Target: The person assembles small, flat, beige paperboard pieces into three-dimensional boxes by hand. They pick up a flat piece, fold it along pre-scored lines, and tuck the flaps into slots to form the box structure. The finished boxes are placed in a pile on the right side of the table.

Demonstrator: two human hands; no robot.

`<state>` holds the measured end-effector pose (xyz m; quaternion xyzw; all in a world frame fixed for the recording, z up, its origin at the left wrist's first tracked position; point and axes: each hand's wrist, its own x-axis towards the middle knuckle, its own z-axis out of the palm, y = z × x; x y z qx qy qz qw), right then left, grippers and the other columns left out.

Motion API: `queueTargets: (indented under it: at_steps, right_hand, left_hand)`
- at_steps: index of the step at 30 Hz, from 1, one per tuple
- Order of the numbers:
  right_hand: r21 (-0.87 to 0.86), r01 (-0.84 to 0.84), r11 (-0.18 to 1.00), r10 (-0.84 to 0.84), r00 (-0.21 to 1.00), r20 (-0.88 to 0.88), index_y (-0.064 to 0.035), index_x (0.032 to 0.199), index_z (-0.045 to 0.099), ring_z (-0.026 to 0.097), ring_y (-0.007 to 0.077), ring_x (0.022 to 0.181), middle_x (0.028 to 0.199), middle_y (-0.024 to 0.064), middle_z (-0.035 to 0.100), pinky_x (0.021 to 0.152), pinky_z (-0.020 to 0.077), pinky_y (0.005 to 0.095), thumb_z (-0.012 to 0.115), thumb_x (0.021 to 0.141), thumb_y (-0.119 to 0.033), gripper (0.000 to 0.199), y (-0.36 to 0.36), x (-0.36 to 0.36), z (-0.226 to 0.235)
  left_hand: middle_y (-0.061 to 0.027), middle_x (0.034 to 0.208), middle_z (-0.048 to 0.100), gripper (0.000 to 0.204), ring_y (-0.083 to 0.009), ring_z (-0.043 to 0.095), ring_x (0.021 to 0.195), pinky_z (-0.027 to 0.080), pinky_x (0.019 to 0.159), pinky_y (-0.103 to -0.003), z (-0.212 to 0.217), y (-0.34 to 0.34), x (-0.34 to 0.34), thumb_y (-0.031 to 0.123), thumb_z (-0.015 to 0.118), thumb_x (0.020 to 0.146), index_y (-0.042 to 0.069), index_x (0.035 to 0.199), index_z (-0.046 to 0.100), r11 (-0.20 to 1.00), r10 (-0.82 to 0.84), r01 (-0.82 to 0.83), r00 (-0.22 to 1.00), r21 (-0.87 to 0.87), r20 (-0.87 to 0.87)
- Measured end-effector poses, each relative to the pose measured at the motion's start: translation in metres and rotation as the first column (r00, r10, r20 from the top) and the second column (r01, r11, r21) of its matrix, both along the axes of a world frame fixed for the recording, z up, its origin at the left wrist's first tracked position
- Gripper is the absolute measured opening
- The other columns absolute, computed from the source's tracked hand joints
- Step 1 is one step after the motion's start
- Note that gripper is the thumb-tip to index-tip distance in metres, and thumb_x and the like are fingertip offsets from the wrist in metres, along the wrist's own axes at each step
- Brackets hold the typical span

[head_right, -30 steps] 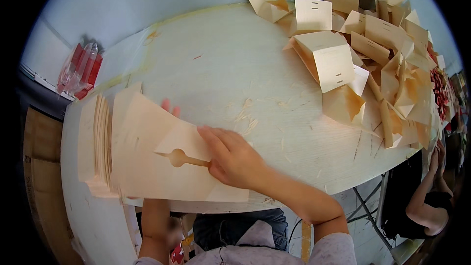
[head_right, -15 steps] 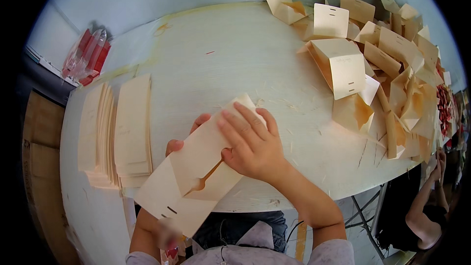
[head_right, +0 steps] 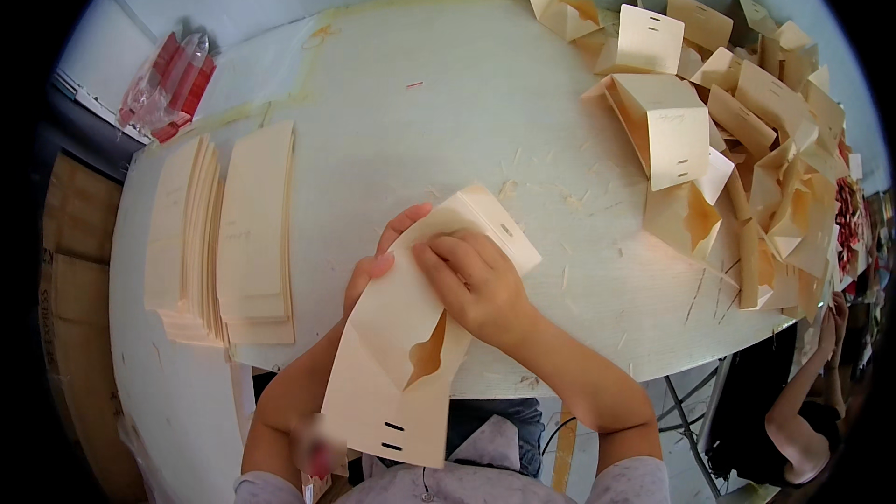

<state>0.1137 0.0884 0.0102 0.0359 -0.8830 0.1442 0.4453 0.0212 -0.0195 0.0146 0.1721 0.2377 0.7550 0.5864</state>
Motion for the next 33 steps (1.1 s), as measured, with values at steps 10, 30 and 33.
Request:
queueTargets:
  at_steps: [10, 30, 33]
  right_hand:
    - [0.013, 0.194, 0.981, -0.195, 0.977, 0.084, -0.0012, 0.081, 0.058, 0.050, 0.0173, 0.061, 0.070, 0.0040, 0.050, 0.050, 0.0396, 0.0275, 0.058, 0.053, -0.005, 0.029, -0.004, 0.004, 0.008]
    - [-0.412, 0.214, 0.886, -0.096, 0.953, 0.289, -0.0014, 0.092, 0.056, 0.057, 0.0228, 0.064, 0.084, 0.0095, 0.050, 0.054, 0.0483, 0.0298, 0.063, 0.068, 0.001, 0.025, -0.014, 0.019, 0.016]
    - [-0.472, 0.055, 0.880, 0.018, 0.988, 0.150, -0.0004, 0.093, 0.055, 0.056, 0.0253, 0.070, 0.090, 0.0116, 0.051, 0.059, 0.0468, 0.0318, 0.061, 0.072, 0.001, 0.022, -0.012, 0.019, 0.012]
  left_hand:
    - [-0.0124, 0.116, 0.046, 0.046, -0.0211, 0.048, 0.107, 0.044, 0.087, -0.034, -0.021, 0.014, 0.001, 0.042, 0.040, 0.089, 0.011, 0.122, 0.031, 0.962, 0.090, -0.066, 0.993, 0.266, -0.077]
    - [-0.0098, 0.134, 0.030, 0.028, -0.0260, 0.034, 0.120, 0.035, 0.099, -0.041, -0.011, -0.003, -0.021, 0.023, 0.051, 0.086, 0.014, 0.110, 0.042, 0.993, -0.070, 0.058, 0.991, 0.104, 0.116]
    - [-0.0094, 0.135, 0.029, 0.027, -0.0273, 0.031, 0.122, 0.033, 0.100, -0.043, -0.011, -0.006, -0.027, 0.025, 0.050, 0.086, 0.016, 0.110, 0.043, 0.990, -0.059, 0.039, 0.988, 0.137, 0.146]
